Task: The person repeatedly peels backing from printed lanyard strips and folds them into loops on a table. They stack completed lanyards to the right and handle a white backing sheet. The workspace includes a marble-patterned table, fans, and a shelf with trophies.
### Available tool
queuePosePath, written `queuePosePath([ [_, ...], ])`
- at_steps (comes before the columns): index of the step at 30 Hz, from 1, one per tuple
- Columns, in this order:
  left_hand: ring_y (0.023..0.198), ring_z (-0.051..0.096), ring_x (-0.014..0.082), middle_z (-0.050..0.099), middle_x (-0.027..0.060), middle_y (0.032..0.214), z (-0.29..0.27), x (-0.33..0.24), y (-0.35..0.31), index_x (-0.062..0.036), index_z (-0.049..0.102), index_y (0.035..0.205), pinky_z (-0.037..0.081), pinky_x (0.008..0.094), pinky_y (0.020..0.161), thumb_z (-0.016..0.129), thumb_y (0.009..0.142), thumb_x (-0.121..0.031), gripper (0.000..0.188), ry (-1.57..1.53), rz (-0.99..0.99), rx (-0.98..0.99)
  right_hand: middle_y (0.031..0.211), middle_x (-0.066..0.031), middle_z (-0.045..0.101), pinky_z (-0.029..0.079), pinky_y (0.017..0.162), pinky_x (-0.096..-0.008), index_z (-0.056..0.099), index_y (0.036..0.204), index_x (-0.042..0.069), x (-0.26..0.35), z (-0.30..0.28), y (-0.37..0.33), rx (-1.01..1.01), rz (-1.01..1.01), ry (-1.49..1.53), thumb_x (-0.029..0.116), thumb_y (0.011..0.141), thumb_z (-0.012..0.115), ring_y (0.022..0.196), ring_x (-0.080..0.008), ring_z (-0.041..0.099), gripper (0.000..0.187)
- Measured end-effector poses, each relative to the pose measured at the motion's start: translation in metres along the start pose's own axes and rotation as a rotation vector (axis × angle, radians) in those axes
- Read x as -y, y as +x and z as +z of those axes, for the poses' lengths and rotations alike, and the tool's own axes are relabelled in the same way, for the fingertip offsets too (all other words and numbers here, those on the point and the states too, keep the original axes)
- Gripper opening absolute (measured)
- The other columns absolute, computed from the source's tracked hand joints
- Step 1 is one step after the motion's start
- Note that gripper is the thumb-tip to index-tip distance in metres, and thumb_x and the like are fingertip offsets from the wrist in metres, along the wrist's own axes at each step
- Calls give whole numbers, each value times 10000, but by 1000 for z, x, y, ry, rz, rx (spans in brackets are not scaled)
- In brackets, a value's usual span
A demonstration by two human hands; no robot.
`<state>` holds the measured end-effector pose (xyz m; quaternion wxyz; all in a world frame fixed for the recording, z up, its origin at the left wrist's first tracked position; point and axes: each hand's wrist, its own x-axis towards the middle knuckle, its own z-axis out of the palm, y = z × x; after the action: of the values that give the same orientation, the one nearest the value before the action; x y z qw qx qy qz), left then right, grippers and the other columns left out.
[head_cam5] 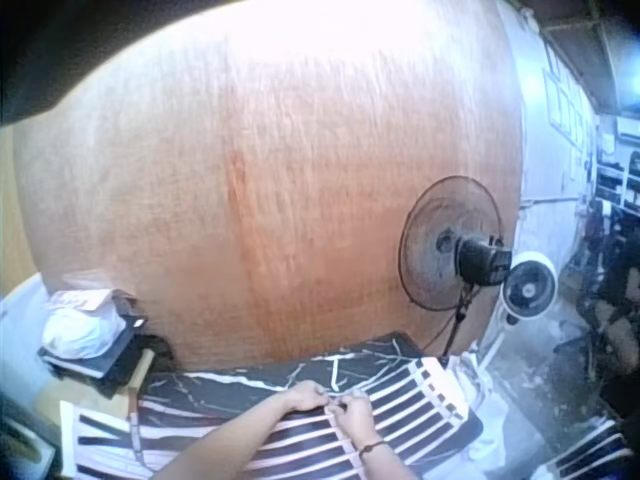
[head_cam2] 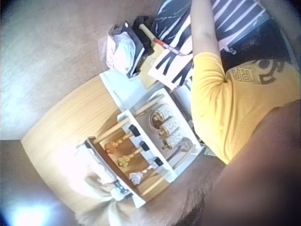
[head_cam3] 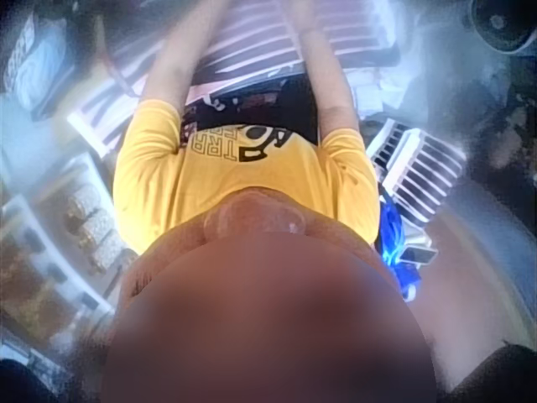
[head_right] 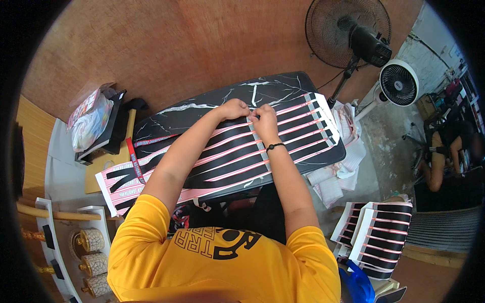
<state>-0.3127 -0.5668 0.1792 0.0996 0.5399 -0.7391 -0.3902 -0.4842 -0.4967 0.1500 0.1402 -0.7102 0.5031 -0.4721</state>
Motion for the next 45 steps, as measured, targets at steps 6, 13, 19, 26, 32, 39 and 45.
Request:
queuePosePath([
  [6,758,634,184,713,102,808,3,-2,0,-40,754,876,501,340,735,692,835,-263,235,38,-26,-48,813,-95,603,481,714,-363,713,788,43,0,-10,0,36,103,198,59,666,817,801,-255,590,161],
  [13,799,614,152,696,70,869,-6,-11,-12,-40,704,1019,486,322,727,713,882,-362,350,-98,109,-137,836,-93,620,482,670,-328,710,823,35,-3,-17,2,70,132,219,58,710,786,732,-222,574,138],
  [19,890,654,221,705,87,893,-11,-35,-47,-77,693,1040,448,380,865,761,833,-315,322,411,137,-8,861,-94,625,482,662,-326,692,839,31,-4,-18,3,75,130,235,39,724,771,721,-218,572,140],
  [26,888,667,296,714,110,871,1,-36,-49,-96,732,840,415,431,834,731,739,-177,129,681,349,-316,1131,-146,586,480,936,-412,600,1181,58,5,-20,2,110,10,143,-5,619,849,1086,-349,568,619],
  [32,813,664,293,685,117,790,14,-34,-33,-98,699,753,421,433,795,681,745,-120,30,815,378,-502,1264,-171,540,436,1039,-410,532,1319,69,6,-24,4,202,43,119,-5,643,844,1213,-363,515,749],
  [39,889,672,286,707,101,900,-34,-39,-29,-102,685,890,424,454,803,788,720,-179,214,664,186,-398,1322,-167,503,467,991,-377,519,1347,90,6,-24,1,183,14,103,-19,633,846,1171,-327,539,794],
  [45,1114,546,275,594,65,1116,-13,-40,-57,-129,643,986,366,459,904,821,706,-185,336,570,424,-326,1378,-128,451,501,778,-274,558,1313,106,-8,-21,3,121,150,332,-105,670,756,936,-172,561,705],
])
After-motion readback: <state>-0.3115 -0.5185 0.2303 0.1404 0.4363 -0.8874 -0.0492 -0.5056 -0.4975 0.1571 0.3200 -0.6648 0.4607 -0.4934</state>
